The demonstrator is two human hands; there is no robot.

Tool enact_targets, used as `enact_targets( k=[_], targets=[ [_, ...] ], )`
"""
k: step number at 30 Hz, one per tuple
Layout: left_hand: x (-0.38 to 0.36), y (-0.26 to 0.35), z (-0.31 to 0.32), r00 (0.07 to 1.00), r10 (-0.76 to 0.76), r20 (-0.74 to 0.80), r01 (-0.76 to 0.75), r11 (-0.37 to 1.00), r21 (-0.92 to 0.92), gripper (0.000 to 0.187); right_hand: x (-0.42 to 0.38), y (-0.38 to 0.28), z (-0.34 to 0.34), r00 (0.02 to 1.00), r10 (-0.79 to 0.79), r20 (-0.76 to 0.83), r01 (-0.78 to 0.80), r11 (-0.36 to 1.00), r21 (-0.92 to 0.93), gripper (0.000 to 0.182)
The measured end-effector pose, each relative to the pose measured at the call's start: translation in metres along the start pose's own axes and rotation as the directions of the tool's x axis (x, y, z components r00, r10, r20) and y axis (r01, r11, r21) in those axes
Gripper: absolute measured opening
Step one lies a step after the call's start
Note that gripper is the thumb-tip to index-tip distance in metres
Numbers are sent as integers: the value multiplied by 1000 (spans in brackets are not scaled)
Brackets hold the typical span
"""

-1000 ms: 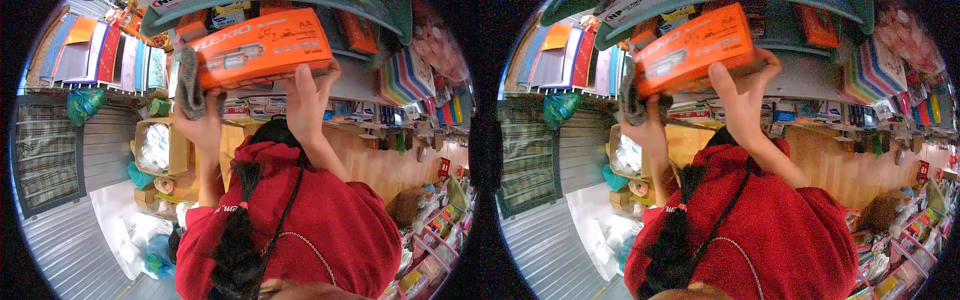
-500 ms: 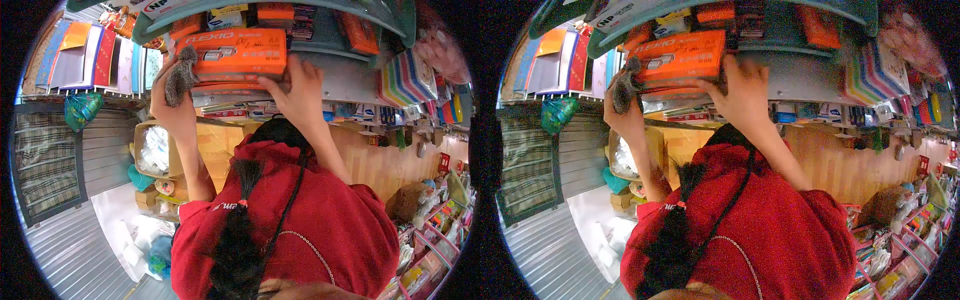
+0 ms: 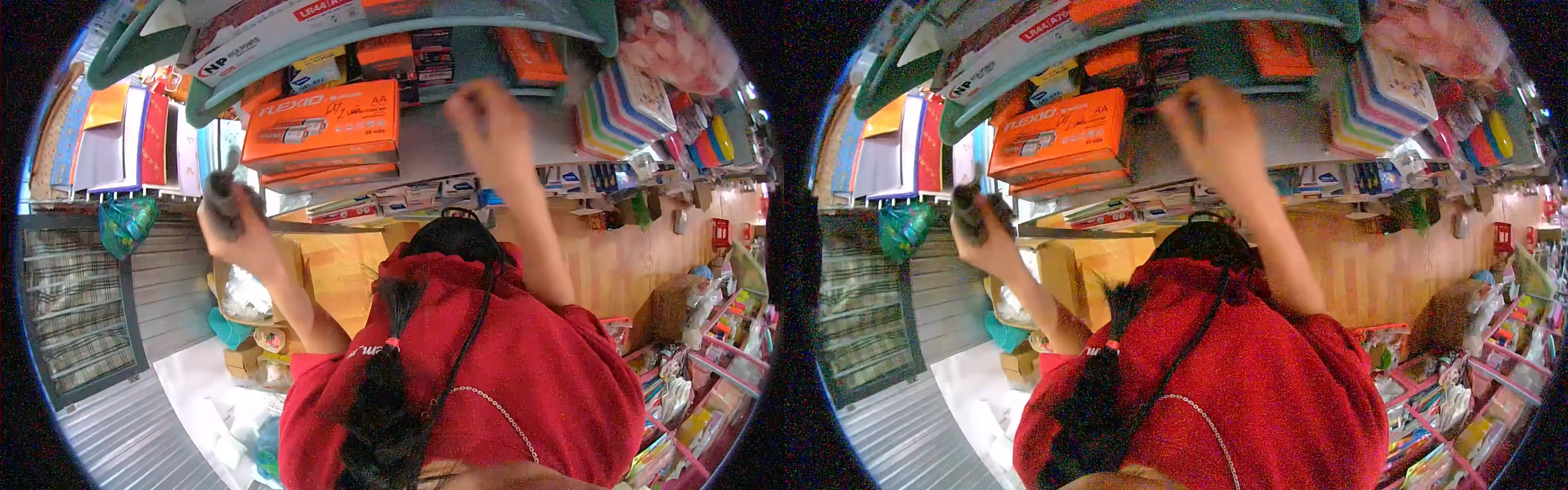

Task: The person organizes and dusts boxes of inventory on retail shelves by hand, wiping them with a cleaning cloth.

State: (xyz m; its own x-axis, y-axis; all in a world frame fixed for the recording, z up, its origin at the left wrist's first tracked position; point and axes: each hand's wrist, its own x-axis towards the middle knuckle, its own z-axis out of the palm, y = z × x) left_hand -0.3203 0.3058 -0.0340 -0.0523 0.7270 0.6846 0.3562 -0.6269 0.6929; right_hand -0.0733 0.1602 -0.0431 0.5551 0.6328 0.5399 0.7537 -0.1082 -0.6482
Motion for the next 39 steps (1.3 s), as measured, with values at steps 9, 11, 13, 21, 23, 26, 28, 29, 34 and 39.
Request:
enact_targets(
  k=[9, 11, 13, 21, 23, 26, 28, 29, 34, 39],
  targets=[
    [-14, -9, -31, 991, -72, -111, 67, 997, -50, 22, 89, 117, -24, 924, -367, -108, 223, 746, -627, 47],
    [-17, -15, -36, 991, -106, -86, 99, 992, -80, 24, 94, 114, -21, 943, -329, -54, 217, 727, -652, 41],
    [-20, -12, -41, 993, -74, -91, 68, 996, -65, 24, 96, 102, -21, 962, -273, -12, 210, 766, -608, 40],
    [-28, -12, -45, 987, -131, -90, 123, 989, -86, 22, 73, 9, 24, 885, -456, -89, 431, 877, -211, 47],
    [-29, -10, -45, 994, -90, -69, 88, 995, -36, 22, 75, -3, 35, 874, -484, -30, 448, 830, -333, 48],
    [-31, -6, -44, 992, -120, -46, 115, 988, -107, 22, 82, -5, 51, 856, -517, -1, 485, 803, -347, 48],
    [-32, -11, -48, 994, -109, 4, 108, 990, -90, 22, 86, -15, 46, 890, -455, 16, 438, 848, -299, 51],
    [-34, -18, -50, 997, -81, 20, 82, 994, -66, 23, 86, -21, 40, 936, -325, 138, 351, 897, -269, 50],
    [-41, -13, -47, 991, -112, 70, 119, 987, -109, 19, 88, -12, 66, 935, -354, -31, 317, 870, -377, 52],
    [-45, -11, -48, 984, -156, 90, 170, 970, -175, 20, 94, -12, 73, 984, -160, 76, 176, 931, -319, 49]
  ],
)
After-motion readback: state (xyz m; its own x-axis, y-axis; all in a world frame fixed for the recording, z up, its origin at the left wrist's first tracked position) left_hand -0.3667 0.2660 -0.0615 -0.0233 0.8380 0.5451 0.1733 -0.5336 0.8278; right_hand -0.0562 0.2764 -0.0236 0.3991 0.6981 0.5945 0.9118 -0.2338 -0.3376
